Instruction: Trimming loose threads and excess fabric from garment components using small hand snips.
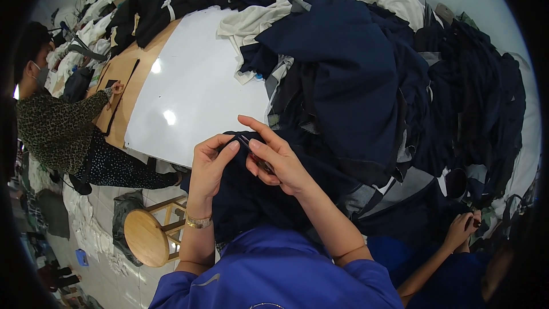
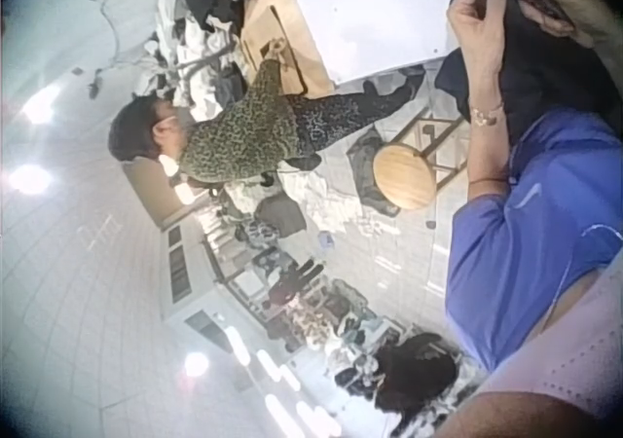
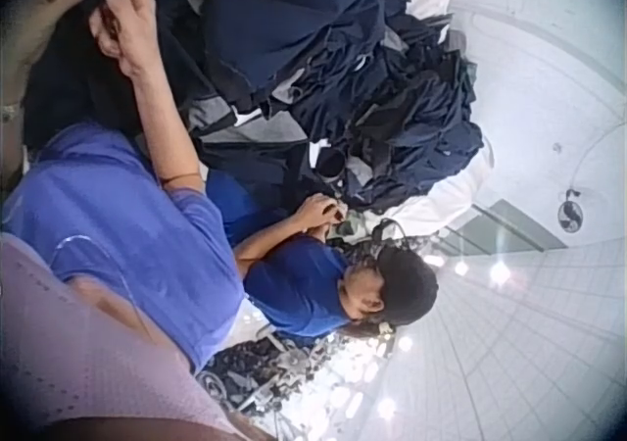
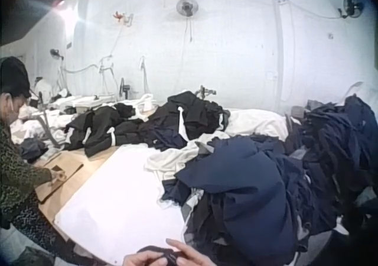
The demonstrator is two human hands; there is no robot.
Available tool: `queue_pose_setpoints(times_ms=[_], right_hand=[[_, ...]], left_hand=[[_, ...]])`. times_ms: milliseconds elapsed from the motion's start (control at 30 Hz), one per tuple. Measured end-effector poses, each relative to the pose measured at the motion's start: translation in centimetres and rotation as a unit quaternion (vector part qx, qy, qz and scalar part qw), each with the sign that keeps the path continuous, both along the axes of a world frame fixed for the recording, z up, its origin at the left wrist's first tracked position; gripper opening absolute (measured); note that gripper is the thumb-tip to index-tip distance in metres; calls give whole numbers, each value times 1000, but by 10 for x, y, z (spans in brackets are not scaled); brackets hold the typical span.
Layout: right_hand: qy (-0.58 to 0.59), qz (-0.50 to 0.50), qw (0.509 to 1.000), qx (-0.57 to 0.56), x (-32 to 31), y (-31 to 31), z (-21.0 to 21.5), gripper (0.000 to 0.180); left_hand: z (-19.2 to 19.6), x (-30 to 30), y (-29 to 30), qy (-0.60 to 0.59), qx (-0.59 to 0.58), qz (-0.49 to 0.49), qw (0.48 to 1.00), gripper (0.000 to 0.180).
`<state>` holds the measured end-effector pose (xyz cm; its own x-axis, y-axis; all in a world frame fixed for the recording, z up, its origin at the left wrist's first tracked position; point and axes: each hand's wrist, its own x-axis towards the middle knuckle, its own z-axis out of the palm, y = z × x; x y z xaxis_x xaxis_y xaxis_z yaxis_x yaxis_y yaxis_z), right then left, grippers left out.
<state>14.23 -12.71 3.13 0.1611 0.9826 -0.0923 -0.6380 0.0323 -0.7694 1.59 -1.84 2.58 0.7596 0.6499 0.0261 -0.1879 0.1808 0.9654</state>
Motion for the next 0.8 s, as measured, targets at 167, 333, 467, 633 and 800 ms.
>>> queue_pose_setpoints(times_ms=[167, 333, 467, 633, 800], right_hand=[[-28, -10, 999, -17, -1, 2, 1, 45], [-55, -19, 997, -42, -1, 1, 2, 45], [-59, -25, 997, -51, 0, 1, 2, 44], [-21, -41, 998, -30, 6, 2, 1, 41], [20, -93, 996, 2, 12, 1, 6, 32]], left_hand=[[0, 1, 0, 6, 17, 4, 1000, 15], [0, 0, 0, 30, 37, 5, 999, 15], [-1, 1, -1, 33, 34, -10, 999, 15], [-4, 6, -4, 37, 20, -12, 999, 15], [-1, 4, 0, 24, -11, -12, 1000, 15]])
